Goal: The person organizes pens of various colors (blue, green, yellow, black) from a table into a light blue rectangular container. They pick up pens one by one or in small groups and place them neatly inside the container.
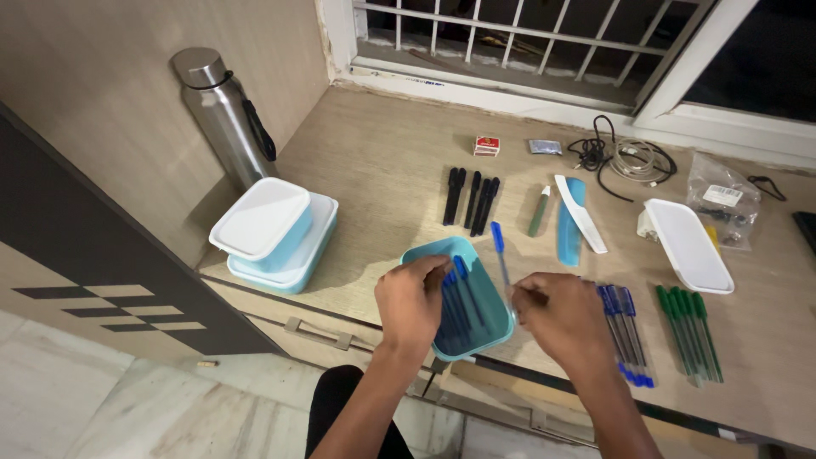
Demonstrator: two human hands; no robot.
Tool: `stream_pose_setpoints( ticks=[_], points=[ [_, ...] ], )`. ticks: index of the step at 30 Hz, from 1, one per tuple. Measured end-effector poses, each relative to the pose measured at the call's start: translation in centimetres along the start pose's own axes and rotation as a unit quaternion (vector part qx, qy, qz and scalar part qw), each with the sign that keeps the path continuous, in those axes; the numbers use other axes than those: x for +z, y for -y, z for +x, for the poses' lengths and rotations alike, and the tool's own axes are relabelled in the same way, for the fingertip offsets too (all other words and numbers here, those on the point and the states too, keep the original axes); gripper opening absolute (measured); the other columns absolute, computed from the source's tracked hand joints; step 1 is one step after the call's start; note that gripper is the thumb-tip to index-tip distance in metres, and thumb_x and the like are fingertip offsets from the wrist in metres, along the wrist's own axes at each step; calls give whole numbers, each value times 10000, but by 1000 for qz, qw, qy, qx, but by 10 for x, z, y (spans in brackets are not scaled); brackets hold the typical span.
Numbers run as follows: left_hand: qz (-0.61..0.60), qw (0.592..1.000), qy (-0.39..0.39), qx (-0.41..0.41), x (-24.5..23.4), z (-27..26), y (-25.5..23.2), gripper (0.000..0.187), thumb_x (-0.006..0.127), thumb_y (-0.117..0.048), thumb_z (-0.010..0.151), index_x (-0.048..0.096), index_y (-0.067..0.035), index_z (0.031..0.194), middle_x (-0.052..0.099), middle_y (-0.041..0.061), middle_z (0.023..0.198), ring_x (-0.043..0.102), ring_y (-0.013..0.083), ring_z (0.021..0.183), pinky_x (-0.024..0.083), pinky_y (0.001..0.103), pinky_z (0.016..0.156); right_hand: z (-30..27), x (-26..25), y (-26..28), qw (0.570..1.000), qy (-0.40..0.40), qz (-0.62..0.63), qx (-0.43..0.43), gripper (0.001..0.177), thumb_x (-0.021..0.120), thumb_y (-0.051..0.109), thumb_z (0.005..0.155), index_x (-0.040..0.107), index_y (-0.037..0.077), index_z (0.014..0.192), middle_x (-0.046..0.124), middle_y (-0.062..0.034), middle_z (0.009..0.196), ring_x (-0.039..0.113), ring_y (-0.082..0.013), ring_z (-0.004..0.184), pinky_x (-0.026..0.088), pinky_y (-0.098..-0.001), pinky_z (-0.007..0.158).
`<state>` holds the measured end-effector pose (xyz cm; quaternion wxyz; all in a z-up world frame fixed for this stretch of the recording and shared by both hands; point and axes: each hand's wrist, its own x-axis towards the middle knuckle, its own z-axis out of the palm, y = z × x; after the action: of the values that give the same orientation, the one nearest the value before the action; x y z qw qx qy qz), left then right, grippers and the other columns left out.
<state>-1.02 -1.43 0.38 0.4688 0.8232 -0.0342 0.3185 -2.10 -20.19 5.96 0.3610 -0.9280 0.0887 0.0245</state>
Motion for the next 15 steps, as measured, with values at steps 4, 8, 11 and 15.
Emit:
stream_pose_setpoints(
  ticks=[4, 8, 11, 15],
  points=[
    [-8, 1000, 4, -13, -1, 0, 0, 92, 737, -91, 860, 795, -97, 931, 763, 128, 832, 755, 306, 738, 581, 367, 658, -9, 14, 9, 997, -25, -43, -62, 190, 731, 235, 803, 814, 82, 878, 770, -156, 779, 772, -333, 712, 585, -405, 715],
    [6, 1000, 8, -14, -4, 1, 1, 72, 753, -101, 851, 796, -94, 908, 759, 139, 831, 739, 329, 741, 568, 383, 657, -7, 32, 8, 988, -24, -102, -113, 168, 732, 219, 789, 801, 66, 795, 749, -178, 761, 731, -381, 753, 570, -446, 742],
    [-10, 999, 18, -24, -4, 3, 4, 76, 746, -99, 861, 791, -93, 921, 754, 139, 833, 740, 329, 743, 567, 383, 657, -4, 47, 5, 972, -52, -162, -163, 168, 696, 182, 804, 781, 63, 722, 730, -182, 746, 700, -409, 760, 556, -497, 770],
    [-1, 998, 45, -51, -2, 5, 7, 69, 757, -126, 855, 793, -105, 910, 742, 147, 817, 730, 341, 724, 563, 391, 645, 1, 58, 1, 963, -80, -183, -183, 151, 668, 144, 796, 774, 62, 726, 705, -216, 723, 692, -424, 756, 561, -525, 782]
  ],
)
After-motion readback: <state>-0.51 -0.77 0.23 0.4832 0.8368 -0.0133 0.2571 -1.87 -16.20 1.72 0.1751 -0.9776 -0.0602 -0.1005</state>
